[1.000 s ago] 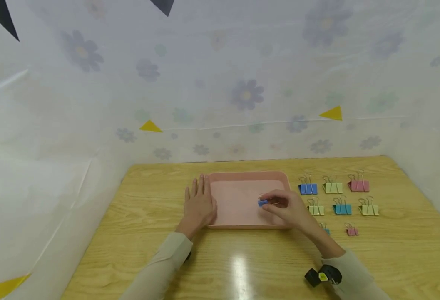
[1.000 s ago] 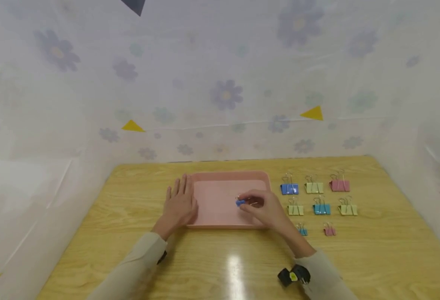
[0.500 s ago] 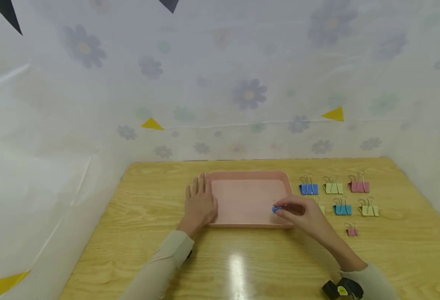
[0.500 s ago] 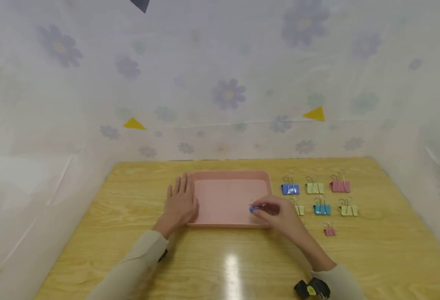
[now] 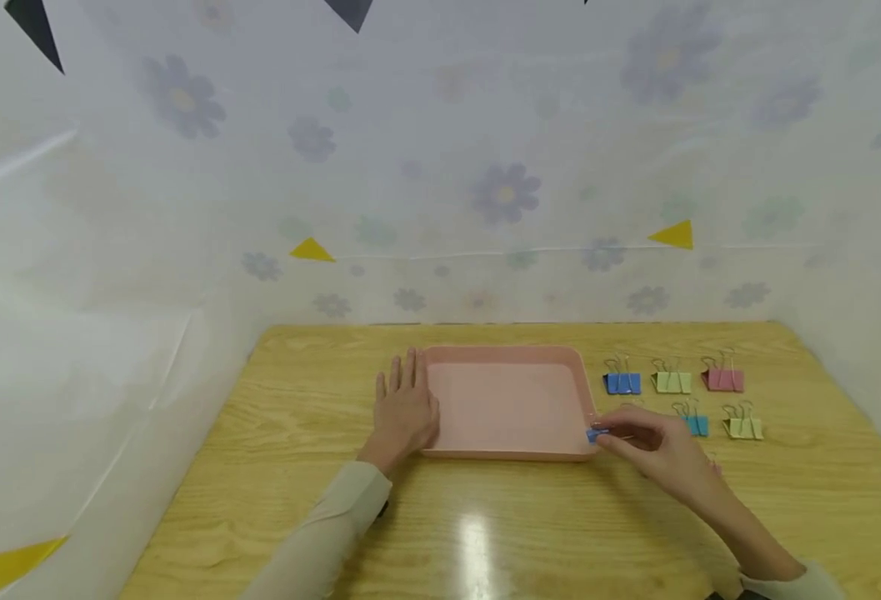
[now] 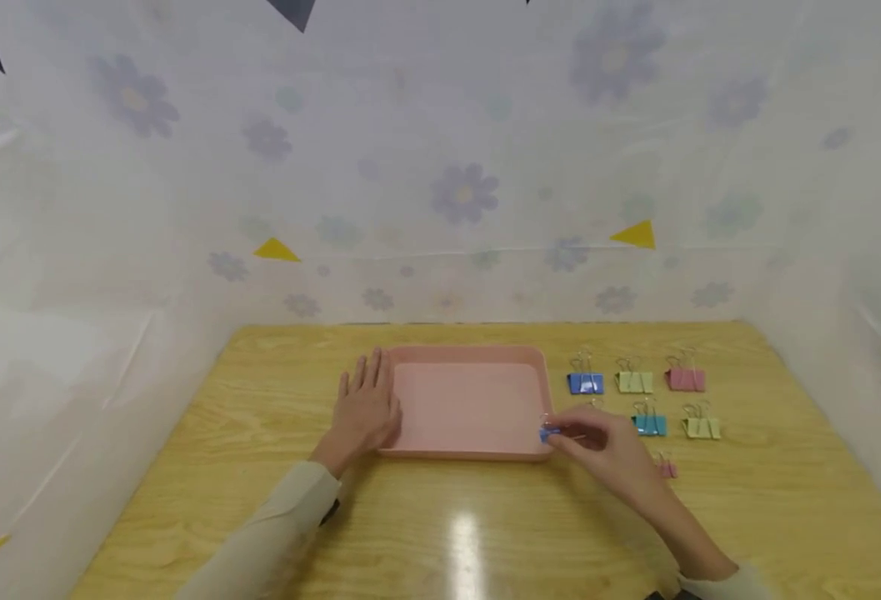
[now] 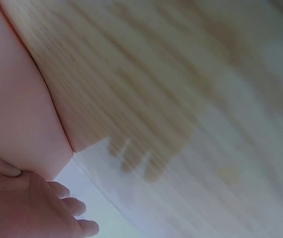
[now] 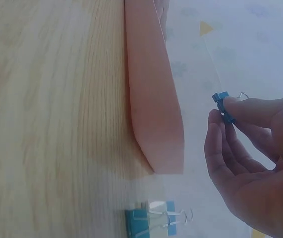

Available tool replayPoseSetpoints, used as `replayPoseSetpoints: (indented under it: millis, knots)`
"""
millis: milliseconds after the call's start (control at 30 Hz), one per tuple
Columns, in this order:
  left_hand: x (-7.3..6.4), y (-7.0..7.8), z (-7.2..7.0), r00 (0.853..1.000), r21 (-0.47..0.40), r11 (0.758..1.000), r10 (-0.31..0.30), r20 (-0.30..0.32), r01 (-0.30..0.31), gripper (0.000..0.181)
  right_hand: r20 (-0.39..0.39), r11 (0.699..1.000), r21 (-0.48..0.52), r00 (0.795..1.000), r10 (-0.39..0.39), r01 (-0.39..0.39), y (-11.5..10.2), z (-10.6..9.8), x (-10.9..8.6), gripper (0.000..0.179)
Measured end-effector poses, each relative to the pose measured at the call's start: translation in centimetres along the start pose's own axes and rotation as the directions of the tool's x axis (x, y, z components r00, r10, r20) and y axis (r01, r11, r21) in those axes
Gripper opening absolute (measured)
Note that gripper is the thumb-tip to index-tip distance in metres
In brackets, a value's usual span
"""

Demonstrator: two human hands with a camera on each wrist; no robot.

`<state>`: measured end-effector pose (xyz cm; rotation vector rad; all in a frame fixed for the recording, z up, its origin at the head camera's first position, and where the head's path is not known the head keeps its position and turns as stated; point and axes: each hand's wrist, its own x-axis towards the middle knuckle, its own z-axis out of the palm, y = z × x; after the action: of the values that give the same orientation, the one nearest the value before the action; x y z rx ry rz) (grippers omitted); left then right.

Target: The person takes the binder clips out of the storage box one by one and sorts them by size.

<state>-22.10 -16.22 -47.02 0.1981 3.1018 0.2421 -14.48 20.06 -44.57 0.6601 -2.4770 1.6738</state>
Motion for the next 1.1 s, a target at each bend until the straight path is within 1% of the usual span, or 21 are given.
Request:
replayPoseSetpoints:
  millis: [100, 167, 300, 400, 600, 767, 867, 933, 1067, 1100]
  knots:
    - [-0.2, 0.2, -0.3, 1.000, 0.014, 1.000, -0.007, 0.001, 0.007, 0.066, -0.008, 0.999, -0.042, 0.999, 0.031, -0.032, -0.2, -0.8, -0.8, 0.023]
    - [-0.1, 0.2, -0.4, 1.000, 0.027, 1.000, -0.009, -0.001, 0.009, 0.065, -0.008, 0.997, -0.050, 0.998, 0.057, -0.057, -0.2, -1.3, -1.4, 0.022]
    - [-0.1, 0.3, -0.5, 1.000, 0.037, 0.999, 0.004, 0.000, -0.004, 0.064, -0.018, 0.994, -0.062, 0.996, 0.091, -0.092, 0.3, -2.2, -2.7, 0.020]
    - [0.0, 0.2, -0.6, 1.000, 0.033, 0.999, 0.019, 0.006, -0.019, 0.064, -0.047, 0.989, -0.084, 0.992, 0.117, -0.120, 0.6, -2.9, -3.5, 0.021]
    - [0.3, 0.0, -0.4, 1.000, 0.016, 1.000, 0.020, -0.008, -0.020, 0.064, -0.108, 0.971, -0.151, 0.980, 0.168, -0.183, 1.1, -4.4, -4.4, 0.022]
    - [0.4, -0.4, -0.2, 1.000, 0.030, 0.999, 0.025, -0.014, -0.025, 0.064, -0.131, 0.958, -0.154, 0.966, 0.225, -0.244, 1.7, -5.4, -5.6, 0.021]
    - [0.7, -0.6, 0.0, 0.999, 0.045, 0.998, 0.032, -0.010, -0.031, 0.065, -0.147, 0.955, -0.147, 0.961, 0.235, -0.256, 2.3, -6.4, -6.3, 0.021]
    - [0.9, -0.7, 0.0, 1.000, 0.059, 0.998, 0.025, -0.004, -0.025, 0.066, -0.159, 0.954, -0.149, 0.959, 0.236, -0.259, 2.6, -7.0, -6.6, 0.020]
    - [1.1, -1.1, 0.0, 1.000, 0.087, 0.996, 0.007, 0.013, -0.009, 0.068, -0.185, 0.946, -0.194, 0.957, 0.225, -0.260, 3.1, -8.1, -7.0, 0.019]
    - [1.0, -1.1, -0.3, 1.000, 0.086, 0.996, 0.004, 0.018, -0.005, 0.068, -0.193, 0.943, -0.205, 0.956, 0.222, -0.260, 3.1, -8.4, -7.2, 0.019]
